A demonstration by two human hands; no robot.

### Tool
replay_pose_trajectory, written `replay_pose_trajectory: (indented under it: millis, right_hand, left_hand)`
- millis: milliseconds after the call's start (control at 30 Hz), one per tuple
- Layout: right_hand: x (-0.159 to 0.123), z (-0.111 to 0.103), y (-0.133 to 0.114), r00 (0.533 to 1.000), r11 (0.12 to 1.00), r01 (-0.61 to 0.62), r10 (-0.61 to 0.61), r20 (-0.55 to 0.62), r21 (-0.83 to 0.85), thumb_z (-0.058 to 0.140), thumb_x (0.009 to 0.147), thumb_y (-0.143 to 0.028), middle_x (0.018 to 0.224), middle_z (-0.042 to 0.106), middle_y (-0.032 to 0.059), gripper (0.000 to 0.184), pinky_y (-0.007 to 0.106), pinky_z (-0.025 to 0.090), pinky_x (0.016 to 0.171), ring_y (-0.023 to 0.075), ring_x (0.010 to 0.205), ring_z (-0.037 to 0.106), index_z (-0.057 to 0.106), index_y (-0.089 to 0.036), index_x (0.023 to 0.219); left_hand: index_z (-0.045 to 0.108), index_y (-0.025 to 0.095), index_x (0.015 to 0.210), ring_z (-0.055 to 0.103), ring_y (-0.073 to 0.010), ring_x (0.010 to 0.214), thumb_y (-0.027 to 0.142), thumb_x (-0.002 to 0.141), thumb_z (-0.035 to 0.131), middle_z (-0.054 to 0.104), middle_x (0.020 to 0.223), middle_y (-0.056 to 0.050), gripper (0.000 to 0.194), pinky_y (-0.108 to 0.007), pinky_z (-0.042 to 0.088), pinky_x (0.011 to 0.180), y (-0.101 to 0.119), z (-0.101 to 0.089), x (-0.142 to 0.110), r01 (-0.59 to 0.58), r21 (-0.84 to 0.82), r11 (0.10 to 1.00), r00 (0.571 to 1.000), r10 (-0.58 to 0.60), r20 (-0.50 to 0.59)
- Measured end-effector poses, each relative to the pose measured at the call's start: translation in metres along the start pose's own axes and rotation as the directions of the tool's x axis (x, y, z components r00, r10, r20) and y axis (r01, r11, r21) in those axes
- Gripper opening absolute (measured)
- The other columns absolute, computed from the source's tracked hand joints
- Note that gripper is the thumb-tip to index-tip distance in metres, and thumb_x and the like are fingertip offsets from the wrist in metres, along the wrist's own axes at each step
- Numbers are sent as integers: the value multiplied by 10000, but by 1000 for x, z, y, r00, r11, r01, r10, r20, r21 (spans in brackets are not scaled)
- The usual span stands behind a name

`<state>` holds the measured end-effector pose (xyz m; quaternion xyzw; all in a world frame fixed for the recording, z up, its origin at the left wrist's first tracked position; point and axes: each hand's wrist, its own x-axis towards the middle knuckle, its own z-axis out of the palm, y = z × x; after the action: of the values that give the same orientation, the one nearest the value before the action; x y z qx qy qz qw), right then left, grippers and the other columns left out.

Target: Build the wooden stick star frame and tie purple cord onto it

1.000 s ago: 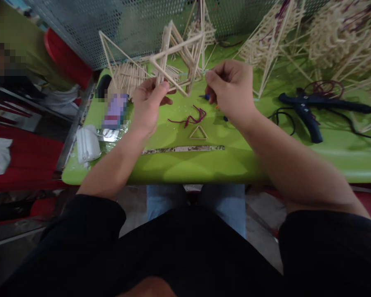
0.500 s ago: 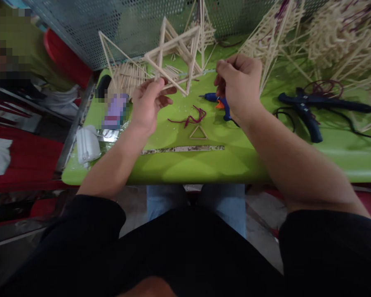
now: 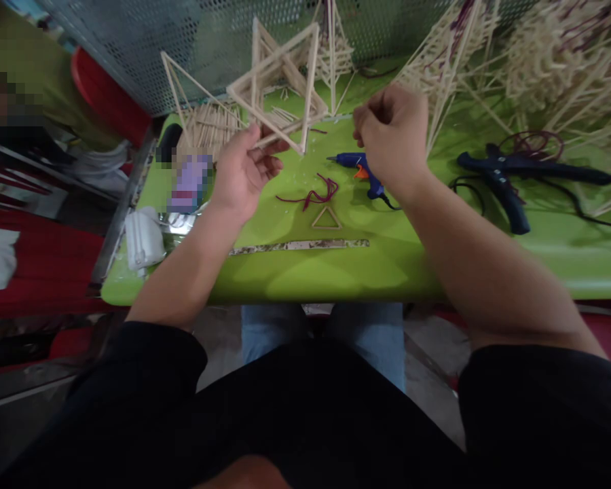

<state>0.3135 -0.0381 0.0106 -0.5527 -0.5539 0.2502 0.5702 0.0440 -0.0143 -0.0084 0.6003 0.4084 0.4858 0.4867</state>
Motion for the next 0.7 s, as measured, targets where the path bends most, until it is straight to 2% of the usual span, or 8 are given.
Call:
replay_pose_trajectory:
  millis: [133,267,333,433,567,700]
  right_hand:
    - [1,0,3,999,999,-50,50,5,-13,847,869,-448,778,802,19,260,444,485,722,220,705,607,637,-350,753]
    - [8,-3,9,1000,1000,-17,17,-19,20,820,866,-418,744,782,16,233,433,452,668,211,666,602,648,-351,725]
    - [11,-4,11,999,1000,-10,11,-37,14,801,877,-384,724,763,25,218,421,432,643,206,645,614,656,-339,720]
    - [12,-3,9,998,999,-34,33,-48,-22,803,894,-355,734,762,39,228,411,449,642,205,646,634,657,-325,721]
    - [13,-3,12,1000,999,-30,30,-3,-44,826,914,-365,795,783,41,237,427,509,684,229,694,657,665,-336,743]
    - [16,-8,23,993,977,81,-62,103,-197,819,940,-291,812,764,35,220,419,506,728,216,721,608,695,-310,759]
  left_hand:
    - [760,294,1241,860,-235,1067,791,1081,610,887,1285,-84,543,-430,729,981,1,-2,1,8,-76,997,1000,-9,-15]
    - [720,332,1245,853,-269,1139,946,1011,551,873,1301,-82,678,-436,716,957,1,-13,7,7,-40,999,1000,-7,4]
    - [712,342,1208,854,-275,1140,1008,960,540,879,1263,-72,732,-421,707,930,3,-17,10,47,-51,998,999,-47,0]
    - [726,333,1135,846,-268,1080,1006,931,570,891,1166,-59,721,-409,681,876,10,-17,10,152,-204,967,985,-166,-55]
    - [763,358,1018,815,-269,975,978,894,639,902,1061,-23,644,-422,629,784,20,-9,5,186,-436,880,961,-255,-104]
    - [770,365,987,813,-274,1003,931,934,621,910,1044,-5,587,-418,599,749,26,-4,1,228,-468,854,950,-301,-87]
